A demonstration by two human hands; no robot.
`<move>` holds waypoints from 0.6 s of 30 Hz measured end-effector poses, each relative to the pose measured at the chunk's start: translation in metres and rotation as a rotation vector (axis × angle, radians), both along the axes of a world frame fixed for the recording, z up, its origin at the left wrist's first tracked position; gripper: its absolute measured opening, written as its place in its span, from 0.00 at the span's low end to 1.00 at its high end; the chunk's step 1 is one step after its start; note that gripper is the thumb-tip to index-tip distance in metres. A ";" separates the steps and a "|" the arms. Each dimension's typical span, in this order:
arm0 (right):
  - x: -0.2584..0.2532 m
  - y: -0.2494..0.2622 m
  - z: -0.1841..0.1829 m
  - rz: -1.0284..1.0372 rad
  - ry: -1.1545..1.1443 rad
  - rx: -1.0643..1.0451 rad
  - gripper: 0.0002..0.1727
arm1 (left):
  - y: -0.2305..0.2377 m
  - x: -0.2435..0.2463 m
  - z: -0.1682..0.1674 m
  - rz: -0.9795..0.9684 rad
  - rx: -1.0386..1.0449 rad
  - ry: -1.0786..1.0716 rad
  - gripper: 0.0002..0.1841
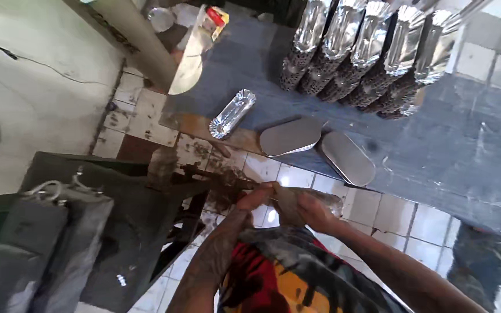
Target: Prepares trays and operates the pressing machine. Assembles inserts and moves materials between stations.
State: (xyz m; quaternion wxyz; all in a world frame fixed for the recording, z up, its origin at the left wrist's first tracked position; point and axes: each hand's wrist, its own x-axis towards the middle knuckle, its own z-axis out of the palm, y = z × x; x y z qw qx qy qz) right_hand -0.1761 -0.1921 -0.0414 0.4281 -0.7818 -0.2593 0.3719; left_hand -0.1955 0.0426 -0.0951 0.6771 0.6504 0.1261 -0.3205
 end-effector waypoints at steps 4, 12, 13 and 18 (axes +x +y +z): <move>-0.047 -0.069 -0.028 0.434 0.104 -0.615 0.26 | -0.068 0.046 -0.109 -0.557 0.465 -0.068 0.29; -0.081 -0.092 -0.042 0.320 0.203 -0.579 0.21 | -0.057 0.058 -0.042 -0.585 0.504 0.073 0.36; -0.078 -0.091 -0.039 0.347 0.191 -0.511 0.20 | -0.038 0.053 -0.011 -0.522 0.501 0.041 0.35; -0.060 -0.082 -0.048 0.489 0.128 -0.440 0.20 | 0.069 -0.022 0.115 0.226 0.244 -0.334 0.25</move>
